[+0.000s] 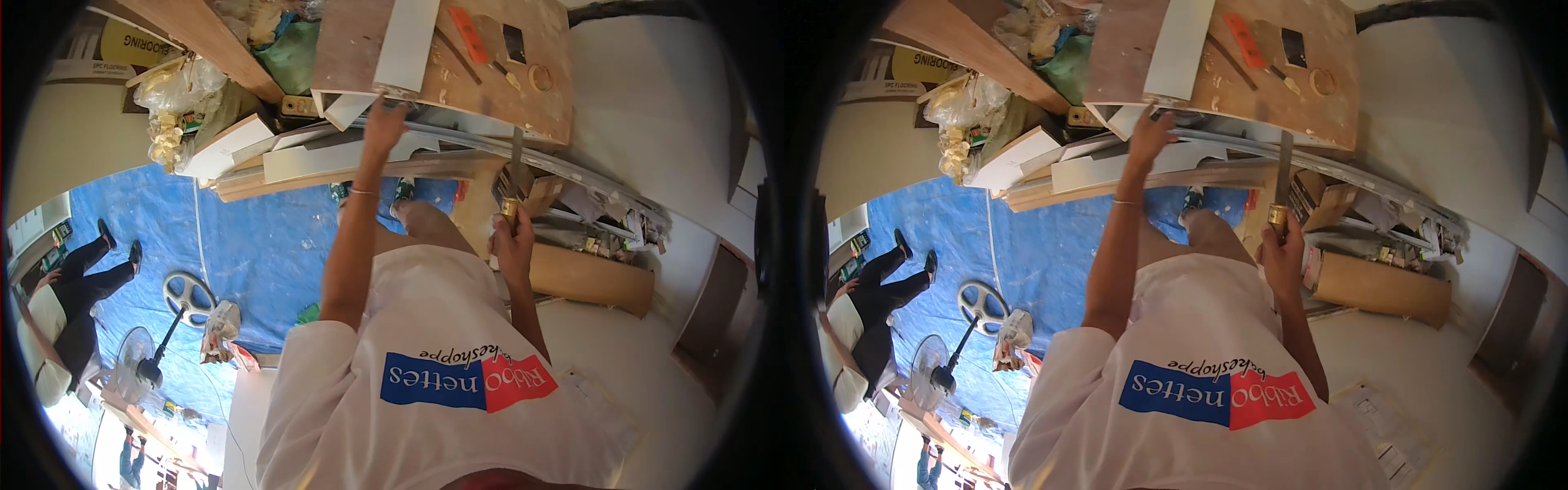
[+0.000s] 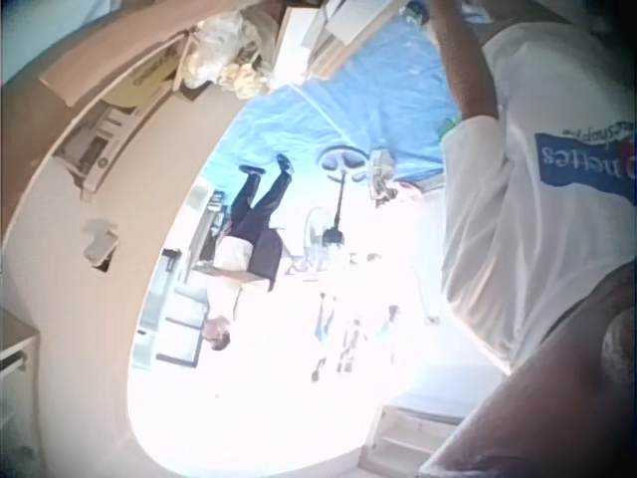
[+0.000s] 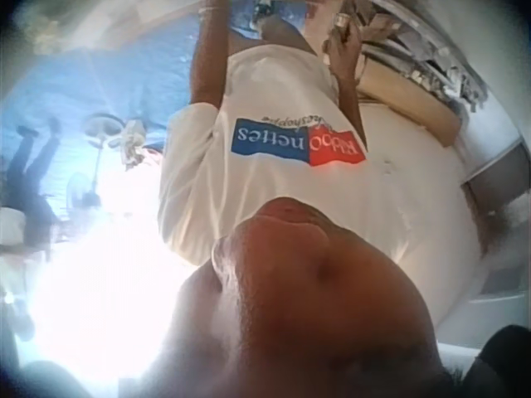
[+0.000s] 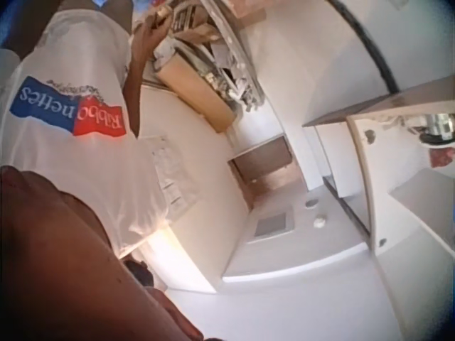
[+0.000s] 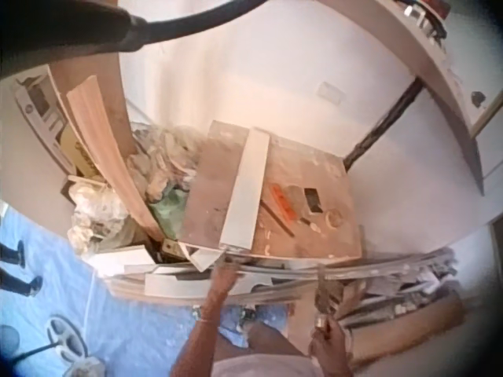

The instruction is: The person uses a chisel to carve and shape the edges of a wooden plank on a workbench. They then use a sanding block to smooth the surfaces of the wood, flipping the plank to work on different sides.

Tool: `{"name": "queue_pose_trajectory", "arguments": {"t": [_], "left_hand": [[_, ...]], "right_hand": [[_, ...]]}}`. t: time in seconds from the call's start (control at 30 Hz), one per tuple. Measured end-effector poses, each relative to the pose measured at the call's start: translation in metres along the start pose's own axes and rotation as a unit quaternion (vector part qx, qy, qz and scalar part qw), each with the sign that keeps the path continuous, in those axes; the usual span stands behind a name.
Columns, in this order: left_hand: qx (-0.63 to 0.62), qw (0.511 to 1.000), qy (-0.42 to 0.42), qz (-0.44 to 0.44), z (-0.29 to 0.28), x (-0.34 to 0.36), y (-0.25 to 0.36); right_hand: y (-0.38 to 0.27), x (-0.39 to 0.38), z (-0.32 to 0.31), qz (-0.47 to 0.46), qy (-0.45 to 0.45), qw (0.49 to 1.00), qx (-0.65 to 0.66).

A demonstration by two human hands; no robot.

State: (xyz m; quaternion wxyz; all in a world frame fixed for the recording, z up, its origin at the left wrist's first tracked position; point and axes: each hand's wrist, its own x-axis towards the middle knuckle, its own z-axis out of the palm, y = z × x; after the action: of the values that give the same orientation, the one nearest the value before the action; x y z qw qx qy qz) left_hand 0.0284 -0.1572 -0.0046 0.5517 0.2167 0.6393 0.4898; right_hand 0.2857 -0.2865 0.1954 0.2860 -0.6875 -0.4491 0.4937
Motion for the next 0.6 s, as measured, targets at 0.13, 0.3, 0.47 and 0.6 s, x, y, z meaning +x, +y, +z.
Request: {"name": "queue_pose_trajectory", "arguments": {"t": [0.13, 0.3, 0.47, 0.6], "left_hand": [[0.200, 0.951, 0.183, 0.147, -0.047, 0.009, 0.017], [0.322, 0.819, 0.133, 0.456, -0.022, 0.070, 0.107], [0.533, 0.731, -0.038, 0.423, 0.007, 0.133, 0.114], [0.591, 0.664, -0.034, 0.456, 0.039, 0.162, 0.085]], "right_hand": [[0.007, 0.025, -0.031, -0.009, -0.075, 0.997, -0.029], [0.029, 0.123, -0.061, -0.306, -0.234, 0.877, -0.289], [0.008, 0.177, -0.033, -0.341, -0.245, 0.797, -0.435], [-0.013, 0.215, -0.026, -0.328, -0.270, 0.775, -0.467]]}}
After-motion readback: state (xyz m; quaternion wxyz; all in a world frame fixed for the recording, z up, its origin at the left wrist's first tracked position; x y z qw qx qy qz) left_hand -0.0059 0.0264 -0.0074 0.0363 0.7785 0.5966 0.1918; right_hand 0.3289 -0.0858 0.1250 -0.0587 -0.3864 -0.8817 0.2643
